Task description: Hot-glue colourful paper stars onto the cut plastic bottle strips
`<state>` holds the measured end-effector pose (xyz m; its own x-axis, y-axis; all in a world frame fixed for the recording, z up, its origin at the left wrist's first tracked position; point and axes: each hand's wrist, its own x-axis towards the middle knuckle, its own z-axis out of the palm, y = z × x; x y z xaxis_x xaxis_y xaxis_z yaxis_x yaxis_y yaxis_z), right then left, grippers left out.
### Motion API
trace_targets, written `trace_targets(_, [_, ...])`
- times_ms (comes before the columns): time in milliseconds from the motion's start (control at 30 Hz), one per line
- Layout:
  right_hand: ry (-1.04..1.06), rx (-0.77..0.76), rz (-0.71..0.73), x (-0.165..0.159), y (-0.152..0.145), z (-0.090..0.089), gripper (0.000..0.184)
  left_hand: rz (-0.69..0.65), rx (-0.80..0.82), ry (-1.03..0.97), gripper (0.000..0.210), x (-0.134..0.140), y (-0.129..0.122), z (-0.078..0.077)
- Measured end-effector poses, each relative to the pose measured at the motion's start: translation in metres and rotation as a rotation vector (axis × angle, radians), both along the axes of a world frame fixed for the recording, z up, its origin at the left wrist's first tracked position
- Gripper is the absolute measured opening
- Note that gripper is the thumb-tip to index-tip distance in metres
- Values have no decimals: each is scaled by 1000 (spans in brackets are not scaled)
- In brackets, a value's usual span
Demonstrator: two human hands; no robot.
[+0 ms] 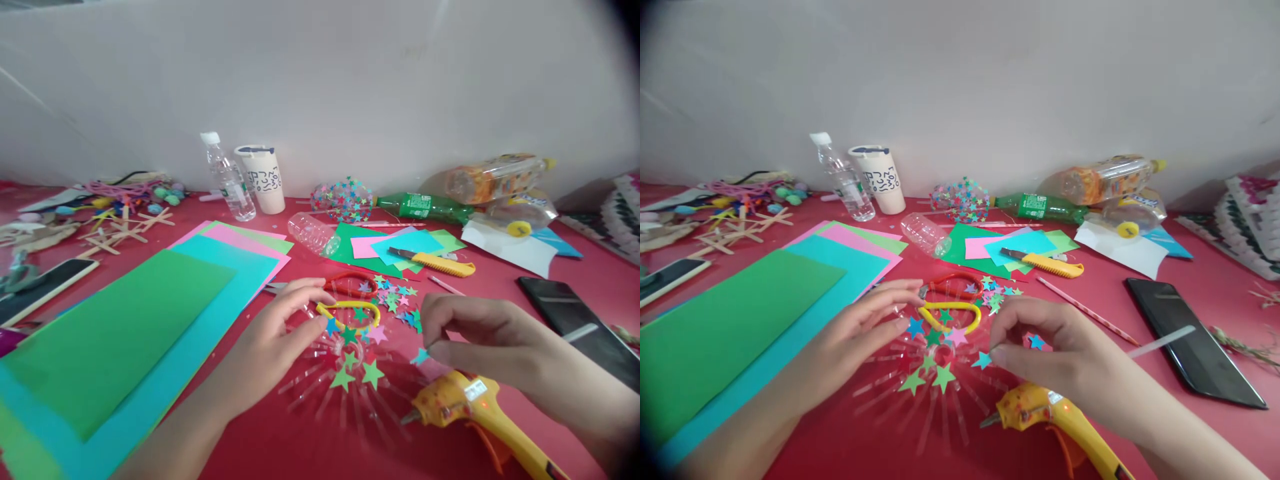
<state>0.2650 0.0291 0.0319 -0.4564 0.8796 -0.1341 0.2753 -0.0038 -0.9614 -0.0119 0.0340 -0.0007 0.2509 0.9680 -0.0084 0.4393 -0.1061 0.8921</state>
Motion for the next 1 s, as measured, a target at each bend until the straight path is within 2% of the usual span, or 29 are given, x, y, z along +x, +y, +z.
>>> trace_targets(133, [-2, 25, -13, -2, 2, -1, 14, -19, 21, -88, 18, 7, 2, -1])
trace_targets(300, [8, -11, 66, -2, 2, -4, 11, -69, 11, -181, 19, 12, 13, -4])
trace_targets(367, [8, -40, 84, -3, 1, -3, 11, -58, 54, -172, 21, 11, 14, -2])
trace_targets(500, [12, -89, 84, -5, 0, 1, 12, 53, 252, 34, 22, 11, -7, 15])
trace_targets(633, [34, -135, 65, -5, 0, 3, 12, -125, 439, 320, 27, 26, -38, 29])
trace_targets(700, [21, -142, 56, -5, -1, 3, 12, -199, 535, 453, 23, 35, -46, 28])
trace_targets(767, [-13, -139, 64, -7, -3, 4, 10, -193, 605, 491, 21, 41, -49, 25])
trace_targets(867, [-107, -92, 94, -12, -10, 6, 10, -130, 609, 484, 29, 44, -51, 21])
trace_targets(1000, [-184, -2, 135, -18, -19, 9, 19, -120, 586, 475, 28, 48, -55, 17])
